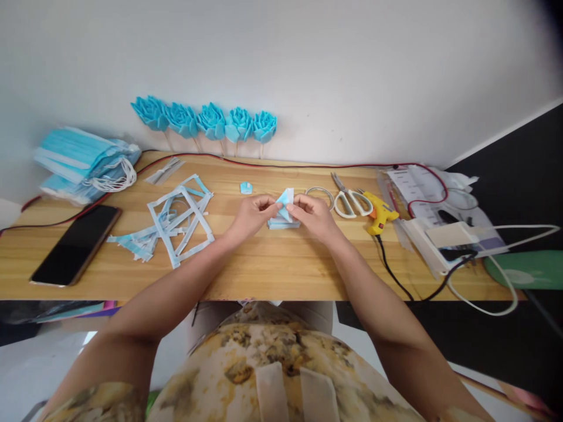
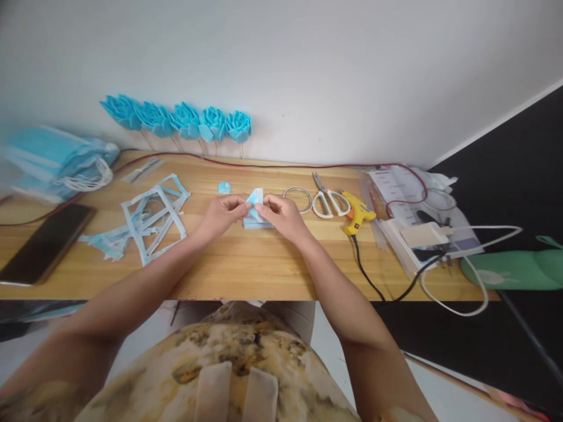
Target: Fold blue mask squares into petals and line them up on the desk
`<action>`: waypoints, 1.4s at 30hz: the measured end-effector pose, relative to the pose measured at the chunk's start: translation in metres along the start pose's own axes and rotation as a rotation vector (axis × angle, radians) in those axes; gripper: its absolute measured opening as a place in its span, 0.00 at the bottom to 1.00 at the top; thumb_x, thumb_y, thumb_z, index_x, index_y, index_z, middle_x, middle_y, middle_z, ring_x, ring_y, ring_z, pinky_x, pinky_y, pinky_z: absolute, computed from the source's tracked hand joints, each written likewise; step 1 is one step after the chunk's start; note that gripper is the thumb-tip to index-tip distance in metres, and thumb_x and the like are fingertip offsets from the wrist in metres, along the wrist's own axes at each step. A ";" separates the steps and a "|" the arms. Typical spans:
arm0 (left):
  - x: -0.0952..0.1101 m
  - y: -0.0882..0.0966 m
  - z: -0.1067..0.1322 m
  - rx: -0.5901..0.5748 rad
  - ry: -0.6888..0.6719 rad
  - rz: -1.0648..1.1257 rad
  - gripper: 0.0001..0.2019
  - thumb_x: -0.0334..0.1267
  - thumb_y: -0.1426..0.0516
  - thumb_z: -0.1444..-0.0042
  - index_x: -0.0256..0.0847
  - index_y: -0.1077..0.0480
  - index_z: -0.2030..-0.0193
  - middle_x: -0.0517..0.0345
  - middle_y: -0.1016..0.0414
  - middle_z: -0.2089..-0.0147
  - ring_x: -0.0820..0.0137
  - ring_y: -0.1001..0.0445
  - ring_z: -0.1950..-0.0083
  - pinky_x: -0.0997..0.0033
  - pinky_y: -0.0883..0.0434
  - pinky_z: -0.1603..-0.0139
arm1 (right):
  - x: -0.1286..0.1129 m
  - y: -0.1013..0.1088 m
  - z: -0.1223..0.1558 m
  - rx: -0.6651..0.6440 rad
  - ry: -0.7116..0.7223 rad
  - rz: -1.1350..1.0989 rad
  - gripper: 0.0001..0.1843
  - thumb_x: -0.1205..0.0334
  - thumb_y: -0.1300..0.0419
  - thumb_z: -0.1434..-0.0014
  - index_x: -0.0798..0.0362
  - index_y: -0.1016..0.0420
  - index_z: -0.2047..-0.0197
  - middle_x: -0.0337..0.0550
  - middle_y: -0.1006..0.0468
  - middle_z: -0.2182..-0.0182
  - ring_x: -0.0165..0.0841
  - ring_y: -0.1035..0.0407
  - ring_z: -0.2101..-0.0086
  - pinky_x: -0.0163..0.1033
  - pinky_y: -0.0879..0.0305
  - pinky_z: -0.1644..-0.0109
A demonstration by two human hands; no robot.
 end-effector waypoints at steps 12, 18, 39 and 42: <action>0.000 0.000 -0.001 -0.083 0.060 0.032 0.19 0.52 0.39 0.52 0.37 0.33 0.78 0.62 0.34 0.78 0.77 0.38 0.77 0.77 0.39 0.76 | -0.002 -0.001 0.002 0.009 0.030 0.087 0.17 0.57 0.42 0.42 0.52 0.40 0.78 0.32 0.43 0.81 0.25 0.49 0.78 0.34 0.52 0.74; 0.004 0.003 0.000 -0.037 0.101 0.153 0.18 0.50 0.38 0.51 0.37 0.32 0.79 0.61 0.32 0.78 0.78 0.38 0.78 0.76 0.39 0.76 | -0.002 0.005 0.001 0.143 0.111 0.120 0.06 0.59 0.43 0.41 0.50 0.27 0.62 0.37 0.26 0.70 0.30 0.32 0.69 0.35 0.36 0.66; 0.005 0.004 0.001 0.012 0.120 0.181 0.16 0.48 0.38 0.51 0.38 0.32 0.77 0.61 0.32 0.77 0.78 0.37 0.77 0.76 0.40 0.75 | -0.006 0.001 0.001 0.091 0.320 0.233 0.04 0.57 0.39 0.41 0.45 0.22 0.64 0.42 0.30 0.45 0.40 0.37 0.43 0.52 0.43 0.39; 0.005 0.004 0.001 0.022 0.104 0.143 0.16 0.49 0.38 0.51 0.37 0.32 0.77 0.61 0.32 0.78 0.78 0.38 0.77 0.76 0.40 0.75 | -0.004 0.000 0.001 0.088 0.275 0.193 0.05 0.57 0.39 0.41 0.47 0.23 0.64 0.43 0.28 0.47 0.39 0.35 0.45 0.49 0.42 0.40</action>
Point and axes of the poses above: each hand's wrist, its own z-axis away from the middle knuckle, its own y-axis out of the back of the hand, x = y × z, the point moved 1 cm from there along -z, towards the middle knuckle
